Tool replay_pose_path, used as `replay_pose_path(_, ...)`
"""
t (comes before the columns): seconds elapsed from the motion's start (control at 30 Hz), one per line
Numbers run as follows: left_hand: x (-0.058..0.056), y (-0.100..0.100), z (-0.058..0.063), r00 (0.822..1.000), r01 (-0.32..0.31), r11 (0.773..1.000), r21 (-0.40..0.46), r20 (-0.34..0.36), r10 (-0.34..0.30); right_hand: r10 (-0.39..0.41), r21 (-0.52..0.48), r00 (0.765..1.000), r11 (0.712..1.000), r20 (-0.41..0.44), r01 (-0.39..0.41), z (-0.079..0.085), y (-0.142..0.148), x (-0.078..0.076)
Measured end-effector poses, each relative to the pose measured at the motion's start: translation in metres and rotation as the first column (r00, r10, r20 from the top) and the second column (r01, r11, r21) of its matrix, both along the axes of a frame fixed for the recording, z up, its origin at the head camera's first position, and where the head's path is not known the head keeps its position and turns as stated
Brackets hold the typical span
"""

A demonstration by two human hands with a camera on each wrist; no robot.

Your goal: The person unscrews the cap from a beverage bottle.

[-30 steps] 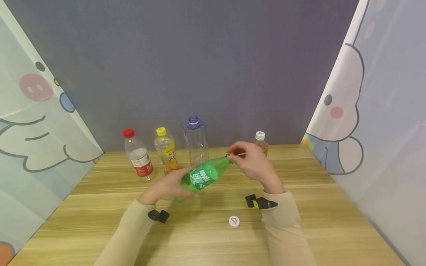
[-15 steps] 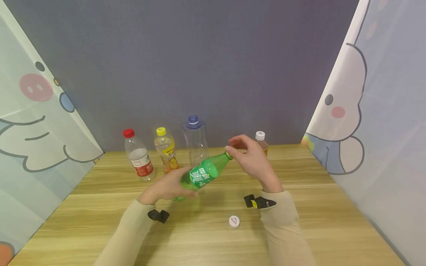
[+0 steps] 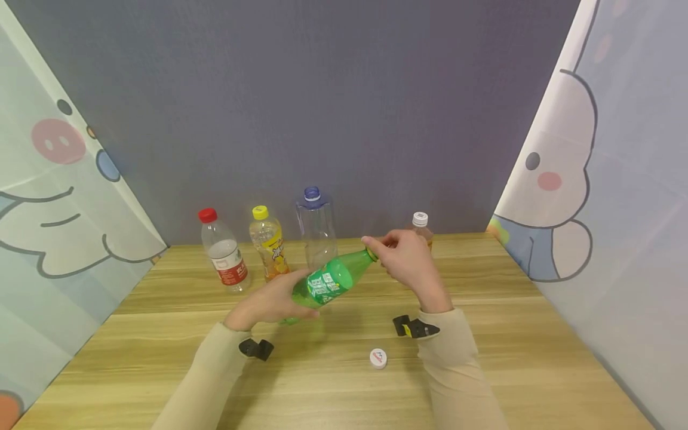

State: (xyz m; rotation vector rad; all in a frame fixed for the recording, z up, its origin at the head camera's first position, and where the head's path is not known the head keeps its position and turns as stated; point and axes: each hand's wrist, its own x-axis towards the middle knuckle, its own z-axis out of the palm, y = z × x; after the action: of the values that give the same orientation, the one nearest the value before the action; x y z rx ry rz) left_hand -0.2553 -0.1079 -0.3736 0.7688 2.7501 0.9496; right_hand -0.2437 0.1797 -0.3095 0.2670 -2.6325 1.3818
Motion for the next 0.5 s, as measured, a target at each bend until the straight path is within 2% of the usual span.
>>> replay_pose_path(0.5,-0.0008,-0.0025,-0.0007,1.000,0.002,1.000,-0.007,-0.001,-0.002,0.105,0.008,0.995,0.994,-0.002,-0.104,0.0024,0.0019,0.0031)
